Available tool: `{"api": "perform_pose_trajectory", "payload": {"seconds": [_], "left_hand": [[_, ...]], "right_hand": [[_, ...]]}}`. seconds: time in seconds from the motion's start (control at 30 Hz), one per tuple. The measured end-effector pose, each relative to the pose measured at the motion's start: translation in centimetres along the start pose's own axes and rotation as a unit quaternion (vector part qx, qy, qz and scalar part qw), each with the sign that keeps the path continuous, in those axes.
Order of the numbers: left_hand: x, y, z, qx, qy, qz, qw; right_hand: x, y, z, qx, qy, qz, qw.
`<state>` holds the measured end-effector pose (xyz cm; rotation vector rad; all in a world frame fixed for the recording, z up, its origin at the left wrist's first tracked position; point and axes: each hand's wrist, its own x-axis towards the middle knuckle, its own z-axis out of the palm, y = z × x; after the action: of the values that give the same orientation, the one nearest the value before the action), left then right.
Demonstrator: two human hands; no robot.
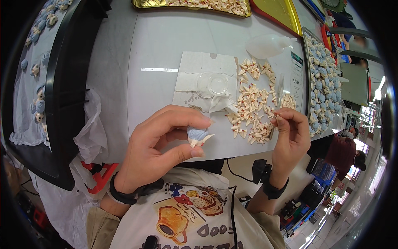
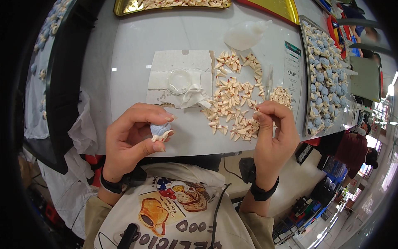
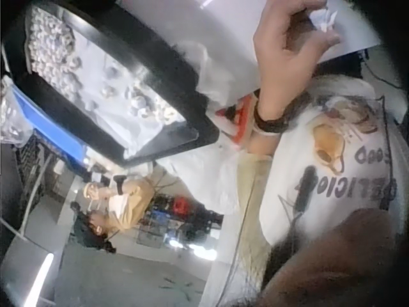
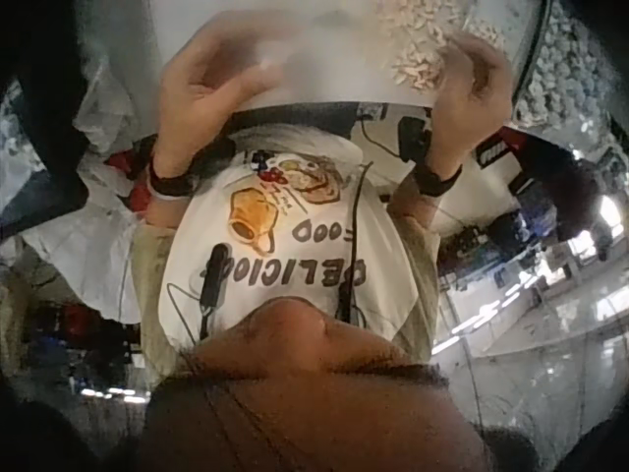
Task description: Assembling small figurine parts using a liquid adhesive from a small bottle.
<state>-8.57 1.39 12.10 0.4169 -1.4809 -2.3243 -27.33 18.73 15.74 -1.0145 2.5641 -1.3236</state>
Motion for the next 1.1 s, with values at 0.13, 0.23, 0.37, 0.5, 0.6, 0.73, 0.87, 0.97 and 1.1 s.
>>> {"api": "perform_pose_trajectory", "payload": {"seconds": [0.13, 0.23, 0.37, 0.5, 0.6, 0.73, 0.87, 0.97, 1.1], "left_hand": [[0.0, 0.0, -0.1, 0.01, -0.01, 0.007, 1.0], [-0.1, 0.0, -0.2, 0.004, -0.005, -0.002, 1.0], [0.1, 0.9, 0.3, -0.052, 0.047, -0.049, 0.996], [0.0, 0.4, -0.2, -0.009, 0.03, -0.011, 0.999], [-0.2, -0.1, 0.2, -0.072, 0.043, -0.001, 0.996], [-0.3, 0.1, 0.8, -0.138, 0.095, -0.002, 0.986], [0.0, 0.3, -0.9, 0.055, -0.001, 0.042, 0.998], [-0.4, 0.1, -1.0, 0.074, -0.041, 0.034, 0.996], [-0.1, 0.3, -0.6, 0.003, -0.024, 0.011, 1.0]], "right_hand": [[0.1, -1.1, -0.2, 0.079, 0.021, 0.067, 0.994], [0.5, -1.0, -0.5, 0.115, 0.013, 0.065, 0.991], [1.1, -0.9, -1.1, 0.138, -0.03, 0.034, 0.989], [1.8, -0.8, -1.7, 0.074, -0.029, -0.018, 0.997], [2.2, -1.9, -1.1, 0.085, -0.013, 0.033, 0.996], [3.3, -2.6, 0.3, 0.117, -0.025, 0.026, 0.992], [4.3, -3.8, 2.0, 0.099, -0.053, -0.01, 0.994], [4.7, -4.4, 4.0, 0.085, -0.11, -0.062, 0.988], [5.0, -5.0, 5.9, 0.006, -0.135, -0.142, 0.981]]}}
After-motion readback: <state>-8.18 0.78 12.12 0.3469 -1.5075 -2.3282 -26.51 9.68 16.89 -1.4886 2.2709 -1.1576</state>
